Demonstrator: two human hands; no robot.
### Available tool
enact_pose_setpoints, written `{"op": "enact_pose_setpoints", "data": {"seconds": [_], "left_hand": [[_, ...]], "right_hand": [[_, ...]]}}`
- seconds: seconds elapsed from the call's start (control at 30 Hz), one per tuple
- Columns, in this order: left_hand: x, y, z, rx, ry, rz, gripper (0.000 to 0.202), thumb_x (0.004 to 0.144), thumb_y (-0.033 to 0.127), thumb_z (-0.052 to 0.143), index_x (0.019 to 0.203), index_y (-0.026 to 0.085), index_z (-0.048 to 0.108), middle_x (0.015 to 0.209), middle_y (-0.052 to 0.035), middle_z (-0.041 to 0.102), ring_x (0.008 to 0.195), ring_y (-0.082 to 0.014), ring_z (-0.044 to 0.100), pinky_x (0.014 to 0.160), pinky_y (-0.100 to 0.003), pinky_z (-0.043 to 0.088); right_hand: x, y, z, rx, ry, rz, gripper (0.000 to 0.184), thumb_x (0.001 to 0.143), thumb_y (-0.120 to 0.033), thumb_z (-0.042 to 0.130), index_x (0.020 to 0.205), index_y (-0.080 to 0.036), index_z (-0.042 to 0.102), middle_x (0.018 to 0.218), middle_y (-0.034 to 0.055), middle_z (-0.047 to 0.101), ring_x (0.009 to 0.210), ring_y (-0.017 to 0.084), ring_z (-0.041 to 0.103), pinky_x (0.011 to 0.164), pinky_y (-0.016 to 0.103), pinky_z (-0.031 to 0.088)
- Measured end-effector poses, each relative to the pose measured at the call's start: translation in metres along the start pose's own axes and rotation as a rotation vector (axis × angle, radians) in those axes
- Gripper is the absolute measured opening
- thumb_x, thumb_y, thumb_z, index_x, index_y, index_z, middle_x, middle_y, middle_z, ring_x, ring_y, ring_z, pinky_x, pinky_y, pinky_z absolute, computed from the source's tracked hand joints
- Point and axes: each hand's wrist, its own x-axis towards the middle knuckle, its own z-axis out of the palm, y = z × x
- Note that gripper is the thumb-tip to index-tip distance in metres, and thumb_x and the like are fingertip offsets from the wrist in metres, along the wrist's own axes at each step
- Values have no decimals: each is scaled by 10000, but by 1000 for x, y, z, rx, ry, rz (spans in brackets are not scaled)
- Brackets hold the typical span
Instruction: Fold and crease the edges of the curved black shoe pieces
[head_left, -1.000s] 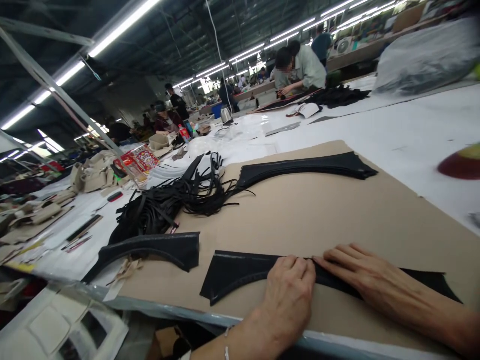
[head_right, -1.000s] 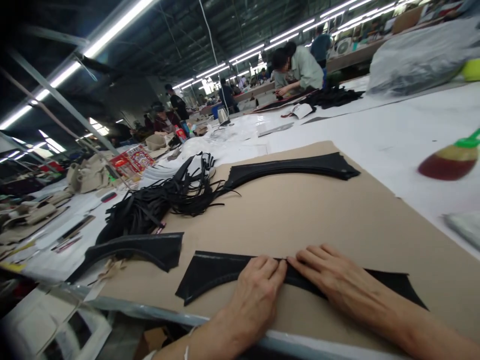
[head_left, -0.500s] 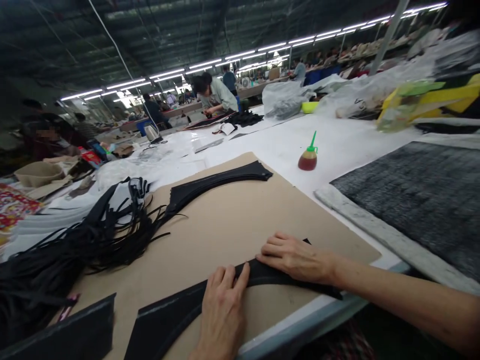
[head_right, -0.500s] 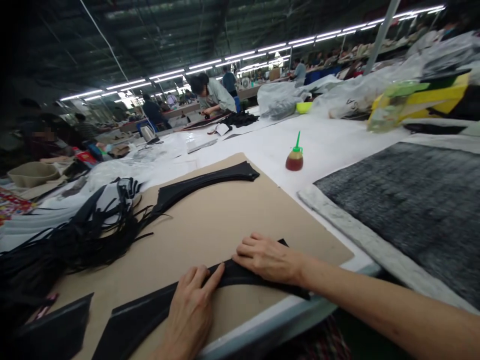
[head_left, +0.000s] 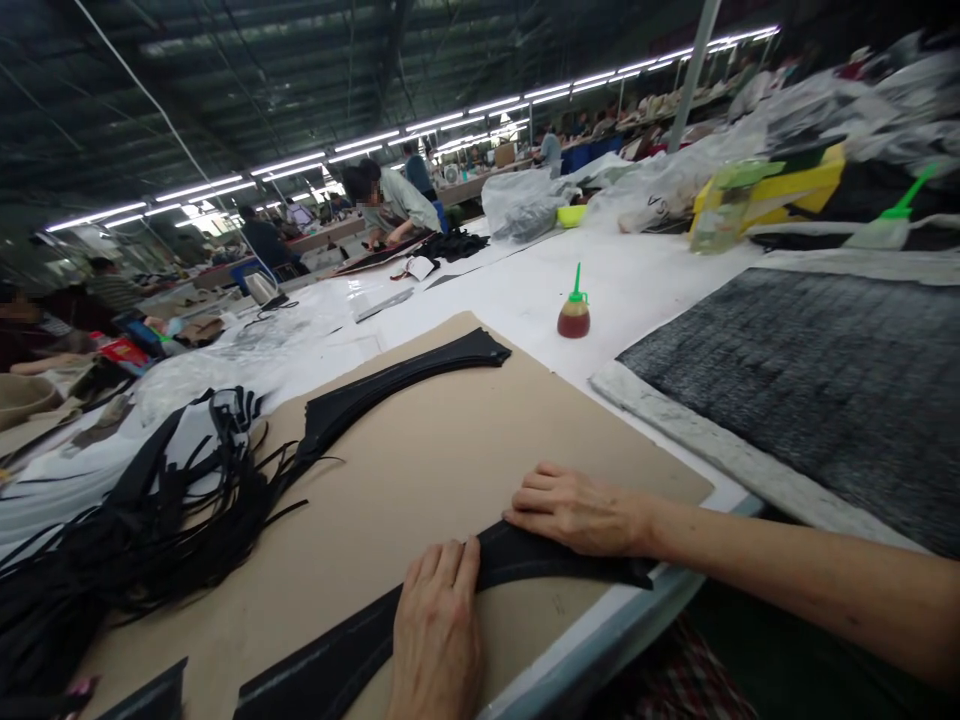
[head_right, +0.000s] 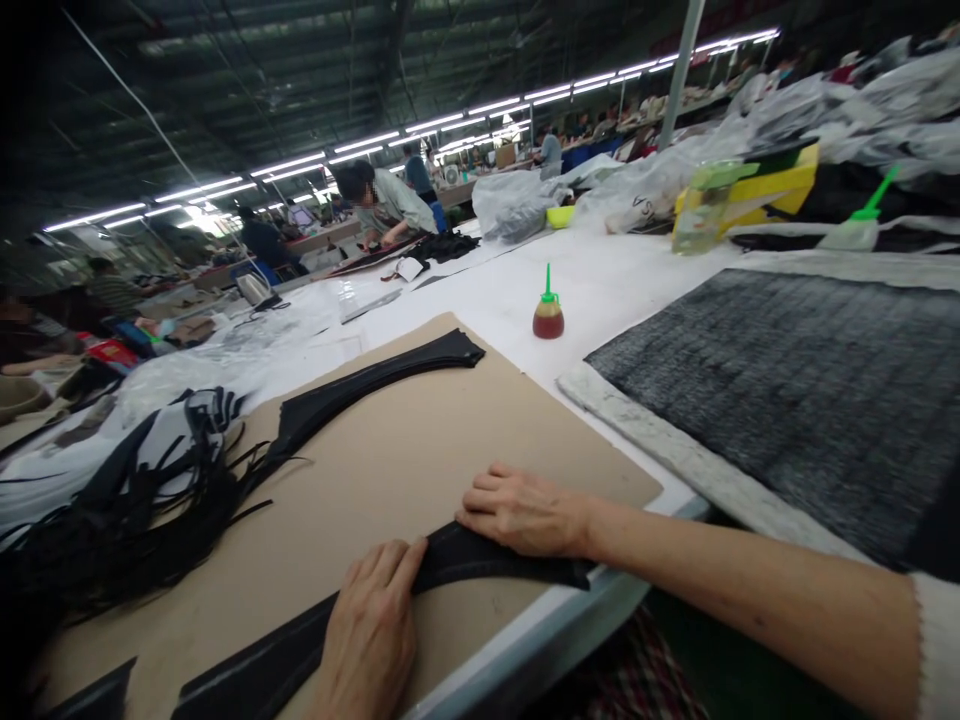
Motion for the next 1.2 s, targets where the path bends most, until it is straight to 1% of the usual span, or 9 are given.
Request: {"op": "enact_pose_setpoints", "data": {"seconds": [0.1,0.17,0.27,0.4,0.47,0.6,0.7,0.87,1.2], "left_hand": [[7,5,-4,59,-41,-6,629,786,-8,484,1353,264,493,1022,-36,617,899,-201,530,819,-339,404],[9,7,-4,96,-49,1,630,791,18,512,1356,296,493,1035,-36,616,902,-207,526,819,-344,395],[10,9,-5,120,-52,17,636,785,15,514,1355,295,499,1041,-46,610,903,-206,521,823,-342,391],[12,13,-4,105,-27,-36,630,759,-20,490,1298,300,555,1001,-52,589,901,-205,521,813,-347,401],[14,14,-3,81,-1,-40,591,766,-29,468,1258,278,584,1033,-61,583,928,-206,524,811,-342,409],[21,15,2,-6,-18,27,479,795,-26,439,1184,194,609,1086,-67,595,966,-198,529,866,-329,424],[25,16,3,-23,-65,69,514,762,-50,426,1198,166,591,1043,-58,613,933,-191,540,867,-316,431],[29,22,2,67,-101,96,643,769,-50,434,1353,213,489,1036,-49,620,914,-200,540,845,-332,425],[39,33,2,161,-88,108,615,819,36,514,1382,279,463,987,-33,617,857,-205,521,774,-353,397]], "right_hand": [[0,0,-1,-16,9,-14,254,995,-177,387,1127,-116,595,887,59,596,818,165,504,758,326,378],[-1,0,-1,-18,12,-13,243,988,-177,407,1130,-114,594,895,59,598,833,168,510,763,330,382],[-5,1,-3,-14,11,2,233,969,-165,433,1129,-114,595,909,60,605,838,175,513,767,333,381],[-14,5,-5,-18,0,23,237,967,-155,425,1128,-121,596,911,64,611,833,175,516,775,328,377],[-18,7,-6,-25,0,29,243,976,-161,411,1128,-126,597,914,67,612,841,174,519,788,328,377],[-25,9,-6,-52,33,33,235,980,-166,420,1129,-129,597,903,67,611,854,170,531,797,326,383],[-28,10,-6,-56,48,32,242,985,-167,409,1131,-126,598,898,69,615,865,169,540,808,324,391],[-32,10,-9,-26,9,48,267,985,-155,387,1151,-118,593,947,81,629,919,176,552,859,332,404],[-47,9,-19,45,-53,133,320,959,-154,413,1231,-105,572,1155,116,621,1044,205,545,945,381,385]]}}
